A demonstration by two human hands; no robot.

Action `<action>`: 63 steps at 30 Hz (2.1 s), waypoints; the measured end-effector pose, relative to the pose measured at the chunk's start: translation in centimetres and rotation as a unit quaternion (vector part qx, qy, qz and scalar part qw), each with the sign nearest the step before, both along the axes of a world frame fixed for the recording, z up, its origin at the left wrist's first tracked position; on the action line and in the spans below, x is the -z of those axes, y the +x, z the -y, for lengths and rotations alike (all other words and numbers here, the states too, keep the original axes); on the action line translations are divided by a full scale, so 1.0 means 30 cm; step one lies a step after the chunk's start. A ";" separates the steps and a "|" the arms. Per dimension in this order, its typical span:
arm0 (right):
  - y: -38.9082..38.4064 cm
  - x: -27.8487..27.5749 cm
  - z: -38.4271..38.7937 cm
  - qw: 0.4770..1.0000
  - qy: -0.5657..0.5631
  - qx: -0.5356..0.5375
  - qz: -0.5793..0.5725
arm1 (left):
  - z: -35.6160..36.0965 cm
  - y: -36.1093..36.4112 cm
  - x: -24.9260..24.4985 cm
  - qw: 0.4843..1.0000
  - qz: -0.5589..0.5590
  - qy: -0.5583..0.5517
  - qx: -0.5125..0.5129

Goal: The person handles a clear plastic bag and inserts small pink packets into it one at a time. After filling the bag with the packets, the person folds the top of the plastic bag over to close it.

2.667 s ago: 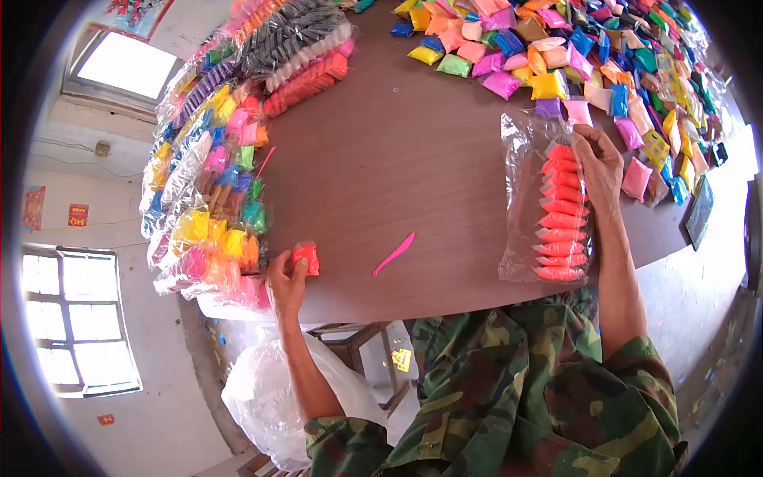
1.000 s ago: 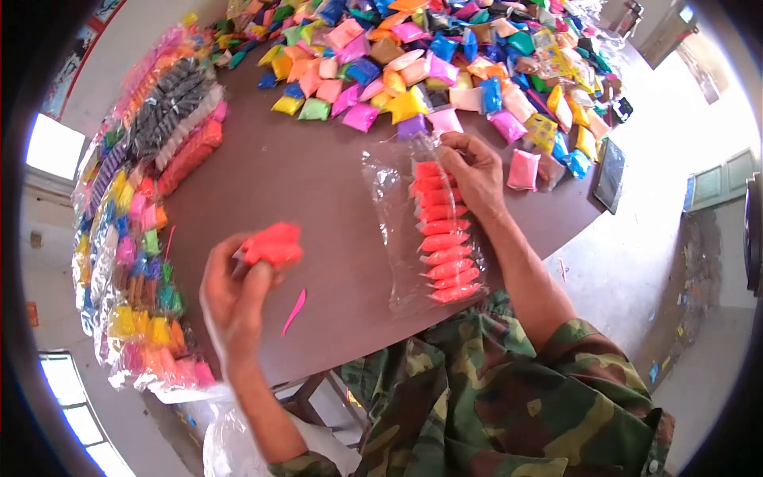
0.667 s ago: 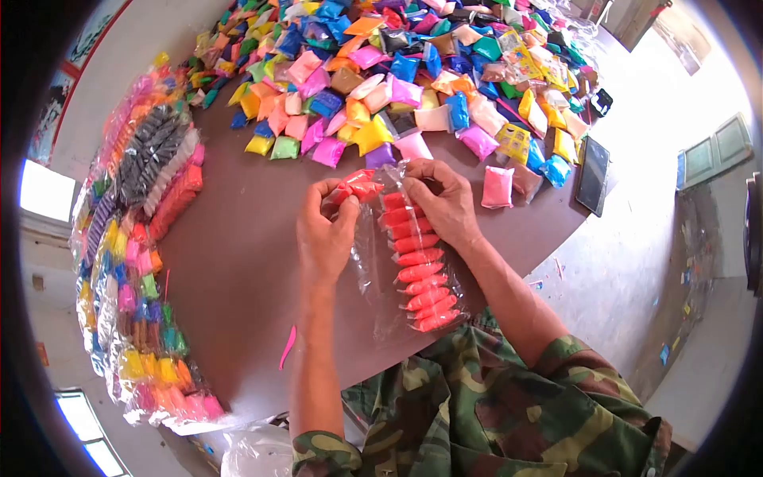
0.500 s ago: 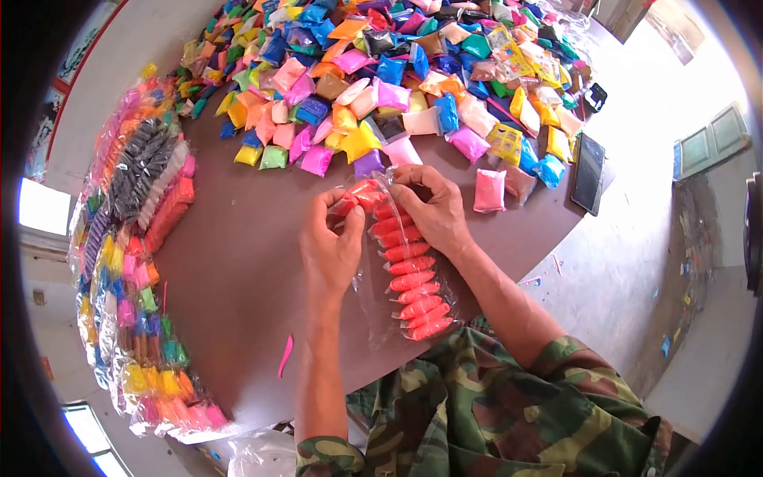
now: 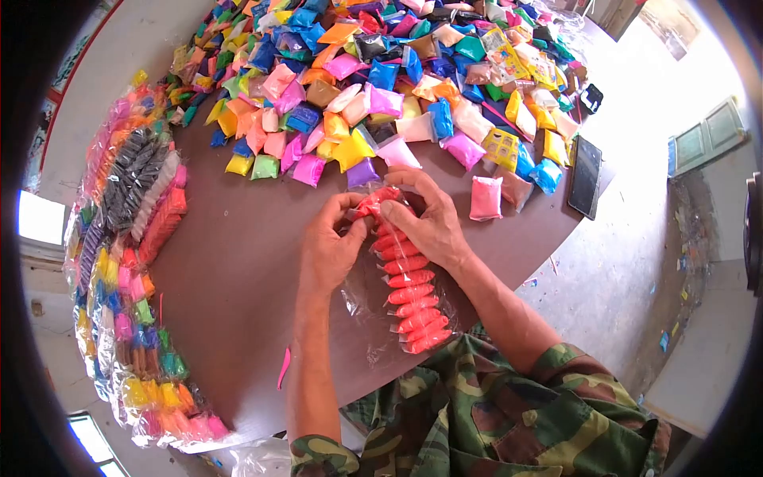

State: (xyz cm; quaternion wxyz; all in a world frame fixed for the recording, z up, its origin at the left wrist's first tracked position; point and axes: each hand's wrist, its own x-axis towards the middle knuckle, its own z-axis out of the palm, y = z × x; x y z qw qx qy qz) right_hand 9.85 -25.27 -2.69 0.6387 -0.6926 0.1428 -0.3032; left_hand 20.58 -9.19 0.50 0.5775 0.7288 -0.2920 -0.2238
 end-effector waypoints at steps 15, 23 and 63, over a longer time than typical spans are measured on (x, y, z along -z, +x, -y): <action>0.002 -0.009 0.002 0.994 -0.107 -0.015 -0.008 | 0.023 0.070 -0.024 0.991 -0.058 0.093 0.070; 0.004 0.006 0.005 0.996 -0.086 -0.010 -0.002 | -0.002 0.065 0.013 0.988 -0.143 -0.019 0.054; 0.029 -0.003 -0.017 0.990 -0.131 0.050 0.005 | 0.044 0.005 -0.053 0.985 0.081 0.105 -0.114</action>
